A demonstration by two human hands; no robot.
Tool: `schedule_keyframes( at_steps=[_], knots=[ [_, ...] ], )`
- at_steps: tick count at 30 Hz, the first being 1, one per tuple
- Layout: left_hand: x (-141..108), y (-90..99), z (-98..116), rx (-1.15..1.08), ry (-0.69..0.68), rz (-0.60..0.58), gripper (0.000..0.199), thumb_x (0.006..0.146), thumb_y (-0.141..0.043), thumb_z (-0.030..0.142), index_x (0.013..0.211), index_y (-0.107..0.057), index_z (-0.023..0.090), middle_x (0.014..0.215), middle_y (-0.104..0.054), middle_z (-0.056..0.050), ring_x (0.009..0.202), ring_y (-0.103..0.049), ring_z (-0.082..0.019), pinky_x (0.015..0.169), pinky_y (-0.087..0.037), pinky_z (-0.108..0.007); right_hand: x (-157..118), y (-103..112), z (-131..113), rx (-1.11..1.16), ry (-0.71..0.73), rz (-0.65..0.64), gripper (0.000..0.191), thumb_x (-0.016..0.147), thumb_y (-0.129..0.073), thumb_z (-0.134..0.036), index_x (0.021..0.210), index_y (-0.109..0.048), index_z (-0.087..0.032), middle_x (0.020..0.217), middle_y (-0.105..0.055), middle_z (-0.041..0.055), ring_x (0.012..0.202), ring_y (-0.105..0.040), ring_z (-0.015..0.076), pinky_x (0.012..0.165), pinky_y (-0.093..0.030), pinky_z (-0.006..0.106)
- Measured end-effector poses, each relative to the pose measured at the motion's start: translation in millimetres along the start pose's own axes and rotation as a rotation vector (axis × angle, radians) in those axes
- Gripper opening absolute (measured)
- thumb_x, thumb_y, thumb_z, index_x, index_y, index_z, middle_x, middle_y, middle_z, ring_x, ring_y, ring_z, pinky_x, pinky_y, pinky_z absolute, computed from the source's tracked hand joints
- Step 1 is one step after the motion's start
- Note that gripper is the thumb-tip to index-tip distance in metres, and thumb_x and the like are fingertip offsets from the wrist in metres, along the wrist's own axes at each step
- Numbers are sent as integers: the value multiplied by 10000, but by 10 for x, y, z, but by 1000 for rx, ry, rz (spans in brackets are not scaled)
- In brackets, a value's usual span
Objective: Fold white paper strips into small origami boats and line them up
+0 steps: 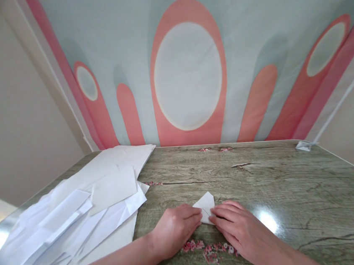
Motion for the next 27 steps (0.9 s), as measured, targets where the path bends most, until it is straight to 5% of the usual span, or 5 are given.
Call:
schedule_keyframes(
  at_steps=[10, 27],
  knots=[
    [-3, 5, 34, 23, 33, -82, 142, 903, -420, 193, 944, -549, 151, 957, -603, -39, 895, -555, -179, 781, -466, -271, 0, 118, 7, -35, 58, -158, 379, 857, -430, -97, 1194, -554, -220, 1202, -584, 82, 1122, -515, 209, 981, -392, 422],
    [17, 36, 82, 99, 29, -164, 137, 880, -455, 170, 979, -537, 124, 962, -576, -71, 917, -535, -198, 773, -485, -289, -11, 58, -31, -52, 51, -88, 398, 815, -406, -65, 1146, -593, -186, 1170, -605, 95, 1073, -543, 224, 930, -428, 427]
  ],
)
Point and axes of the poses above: each hand's wrist, its own x-axis towards the middle knuckle, its own y-axis out of the back of the hand, z = x × y, the point moved 1 cm from there along x, towards the middle knuckle
